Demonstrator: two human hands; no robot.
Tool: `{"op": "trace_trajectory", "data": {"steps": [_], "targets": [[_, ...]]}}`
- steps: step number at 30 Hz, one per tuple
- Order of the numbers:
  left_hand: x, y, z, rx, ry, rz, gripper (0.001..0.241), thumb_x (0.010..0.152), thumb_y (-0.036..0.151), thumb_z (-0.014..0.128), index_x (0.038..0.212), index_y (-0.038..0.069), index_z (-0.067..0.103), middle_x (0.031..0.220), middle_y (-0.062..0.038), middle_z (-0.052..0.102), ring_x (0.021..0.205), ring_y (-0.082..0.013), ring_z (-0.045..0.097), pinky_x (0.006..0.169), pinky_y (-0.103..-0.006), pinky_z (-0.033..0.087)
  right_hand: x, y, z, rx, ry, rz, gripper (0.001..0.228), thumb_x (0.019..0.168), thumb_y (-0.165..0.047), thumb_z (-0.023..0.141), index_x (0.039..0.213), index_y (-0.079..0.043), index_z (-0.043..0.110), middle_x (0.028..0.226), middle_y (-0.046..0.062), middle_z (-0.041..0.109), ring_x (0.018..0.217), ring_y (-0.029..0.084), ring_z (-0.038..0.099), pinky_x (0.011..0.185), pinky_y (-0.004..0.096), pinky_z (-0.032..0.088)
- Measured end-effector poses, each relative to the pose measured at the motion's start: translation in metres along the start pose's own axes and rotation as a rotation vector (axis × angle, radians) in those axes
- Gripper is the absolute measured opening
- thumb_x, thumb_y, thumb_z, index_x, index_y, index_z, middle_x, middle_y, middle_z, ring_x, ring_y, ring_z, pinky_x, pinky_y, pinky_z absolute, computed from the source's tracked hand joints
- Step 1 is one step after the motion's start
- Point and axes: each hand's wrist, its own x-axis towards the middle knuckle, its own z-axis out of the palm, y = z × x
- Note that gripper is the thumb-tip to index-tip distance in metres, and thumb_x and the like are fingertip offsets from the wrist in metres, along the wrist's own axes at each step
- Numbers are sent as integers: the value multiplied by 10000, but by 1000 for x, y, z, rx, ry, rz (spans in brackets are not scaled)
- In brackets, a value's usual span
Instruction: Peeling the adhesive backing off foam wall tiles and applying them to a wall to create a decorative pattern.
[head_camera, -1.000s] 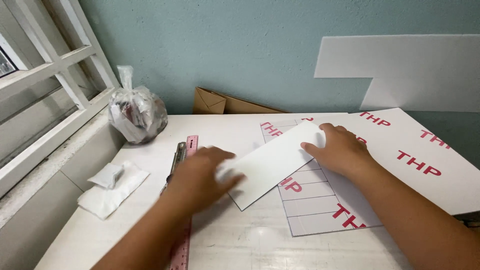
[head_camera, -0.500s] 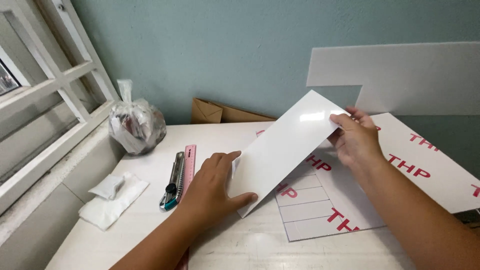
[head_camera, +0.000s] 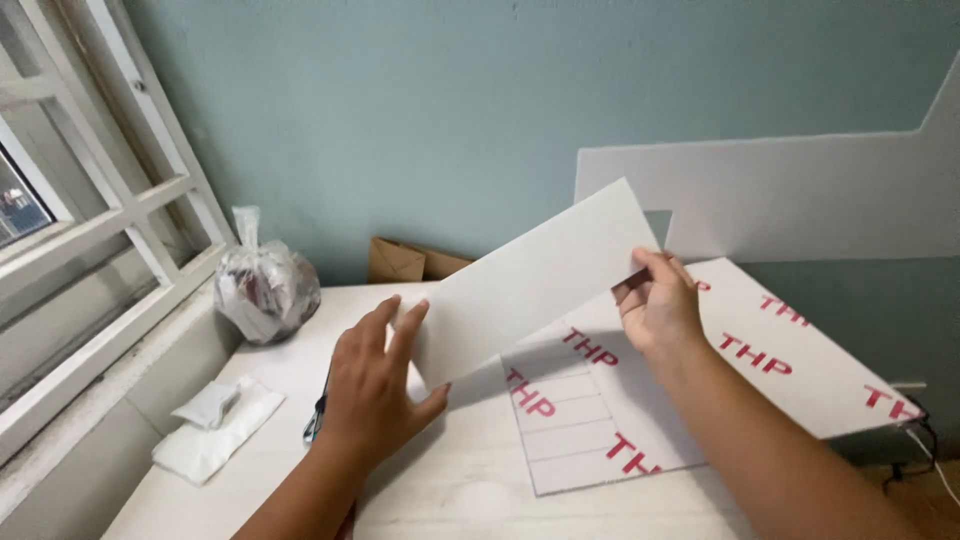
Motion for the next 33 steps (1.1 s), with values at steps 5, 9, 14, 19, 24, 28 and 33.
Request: {"op": "trace_trajectory", "data": {"steps": [5,9,14,19,24,28,33], "targets": [[37,-27,-8,80,95,130,993,713,553,906,1544,184,508,1576,-214,520,1332,-418,579,1021,-549,480,8,-53,28,-333,-153,-116,340,889,28,624,1197,-102,565,1053,166,698,898,303,704,724,445,641],[126,-39,11,179,189,234,1035,502,457,1002,1452,274,635,1487,-178,591,1311,-408,633,1062,-530,495,69,-101,42,-617,-357,-353,241,934,-55,724,1151,-121,642,945,38,678,778,180,705,610,324,630],[255,-34,40,209,247,307,1001,540,414,1013,1449,278,619,1552,-160,577,1416,-371,605,1120,-516,492,153,-159,64,-672,-300,-481,145,981,-109,754,1084,-102,653,885,17,634,728,150,662,545,280,608],[335,9,56,193,189,295,916,606,359,1022,1422,276,614,1582,-157,571,1470,-365,570,1169,-529,467,191,-222,55,-803,-244,-619,148,1020,-106,743,1133,-57,661,918,66,661,773,154,672,561,257,577],[352,65,92,207,182,334,917,619,320,1020,1422,263,581,1618,-159,540,1397,-339,628,1164,-505,484,207,-267,-5,-997,-321,-786,300,1050,-54,775,1296,19,620,989,152,699,826,210,676,588,299,569],[336,122,124,177,156,315,899,643,262,1030,1418,221,575,1616,-227,525,1309,-371,691,1121,-503,510,238,-293,-71,-1089,-441,-899,378,1089,-35,769,1392,45,559,1021,220,699,862,265,690,592,350,568],[327,188,149,-83,48,138,838,723,56,988,1445,170,577,1704,-327,318,1410,-467,603,1153,-539,544,199,-328,-109,-1194,-333,-838,407,1029,17,779,1395,39,605,1171,282,727,970,396,760,679,456,645]]}}
